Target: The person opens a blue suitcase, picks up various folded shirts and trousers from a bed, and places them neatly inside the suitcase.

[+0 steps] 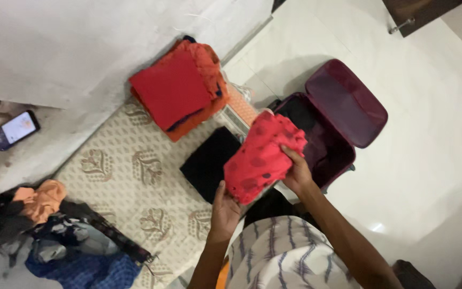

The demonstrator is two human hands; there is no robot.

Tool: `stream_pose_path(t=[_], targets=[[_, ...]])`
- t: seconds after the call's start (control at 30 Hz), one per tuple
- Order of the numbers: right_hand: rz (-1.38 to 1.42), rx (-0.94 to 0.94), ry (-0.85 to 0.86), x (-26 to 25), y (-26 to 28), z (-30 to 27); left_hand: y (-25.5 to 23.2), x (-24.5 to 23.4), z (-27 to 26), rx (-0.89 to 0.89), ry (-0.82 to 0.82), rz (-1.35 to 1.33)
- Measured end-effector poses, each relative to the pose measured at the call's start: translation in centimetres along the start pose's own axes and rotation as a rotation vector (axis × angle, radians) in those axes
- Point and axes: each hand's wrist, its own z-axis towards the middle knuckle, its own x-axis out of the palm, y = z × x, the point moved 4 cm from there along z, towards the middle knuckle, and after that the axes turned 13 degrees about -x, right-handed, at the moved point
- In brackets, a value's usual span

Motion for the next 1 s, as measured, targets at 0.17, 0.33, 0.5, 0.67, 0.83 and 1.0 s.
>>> stream_pose_path(t=[0.17,0.33,0.5,0.67,0.83,1.0], targets=[[0.022,-0.070,-0.098,-9.4,6.1,-6.5,9.2,2.1,2.0,-0.321,-0.053,0.007],[0.072,-0.150,-0.097,-18.3,12.5,-11.6,19.6,-0.1,7.1,-0.266,-0.155,0.414],[0.007,-0.211,-0.110,-28.2,19.4,-16.9,28.4,0.6,8.9,-0.168,-0.210,0.657],[0.564,-0.109,0.107,-34.4,24.4,-20.2,33.1,0.4,10.2,-0.209,-0.077,0.862],[0.092,-0.012,-0.195,-43.3,24.7,-18.3,32.0,-0.2,13.2,-0.292,-0.014,1.112],[-0.151,0.098,-0.167,-48.5,20.3,-14.0,27.6,0.1,19.7,-0.397,0.064,1.335]])
